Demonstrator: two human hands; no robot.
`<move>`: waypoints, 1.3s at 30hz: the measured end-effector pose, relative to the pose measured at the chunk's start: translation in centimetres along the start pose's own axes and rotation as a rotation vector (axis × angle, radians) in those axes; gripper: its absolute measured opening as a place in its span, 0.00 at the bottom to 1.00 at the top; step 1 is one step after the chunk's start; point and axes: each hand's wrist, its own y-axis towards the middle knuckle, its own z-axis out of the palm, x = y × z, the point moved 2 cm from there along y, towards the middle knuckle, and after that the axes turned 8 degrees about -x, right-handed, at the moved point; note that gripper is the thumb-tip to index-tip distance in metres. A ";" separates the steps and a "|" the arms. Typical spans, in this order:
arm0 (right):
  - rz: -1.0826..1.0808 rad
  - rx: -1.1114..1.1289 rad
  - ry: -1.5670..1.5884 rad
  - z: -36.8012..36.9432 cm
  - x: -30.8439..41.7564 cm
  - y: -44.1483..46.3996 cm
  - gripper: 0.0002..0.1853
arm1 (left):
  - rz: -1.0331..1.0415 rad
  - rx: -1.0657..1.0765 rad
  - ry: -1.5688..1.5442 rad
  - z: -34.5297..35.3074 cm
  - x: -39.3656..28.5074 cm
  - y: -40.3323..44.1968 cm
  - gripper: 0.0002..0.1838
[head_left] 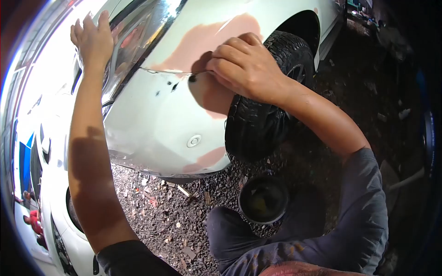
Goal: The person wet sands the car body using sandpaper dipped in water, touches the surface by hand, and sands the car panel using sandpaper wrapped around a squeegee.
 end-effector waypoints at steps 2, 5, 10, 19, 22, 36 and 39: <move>-0.030 -0.028 0.025 1.1 0.4 1.3 0.14 | 0.032 -0.030 0.037 0.0 0.1 0.2 0.34; -0.041 -0.010 0.017 1.6 1.0 2.2 0.14 | 0.111 -0.066 0.123 -0.3 -0.9 -0.3 0.29; -0.075 -0.047 -0.022 2.9 1.9 3.8 0.14 | 0.015 0.163 0.107 -0.2 -1.0 -1.7 0.31; -0.046 0.030 -0.023 1.8 1.4 2.5 0.15 | -0.037 0.213 0.113 -0.7 -1.5 -1.3 0.32; -0.049 0.037 -0.006 1.2 0.8 1.6 0.15 | -0.054 0.210 0.105 -1.2 -1.8 -1.4 0.32; 0.319 0.235 -0.123 -6.7 2.3 -14.3 0.14 | 0.031 -0.154 0.035 -1.2 -1.5 0.2 0.20; 0.702 0.173 -0.003 -5.7 11.0 -19.8 0.10 | 0.137 -0.138 0.049 -1.9 -2.1 -0.4 0.18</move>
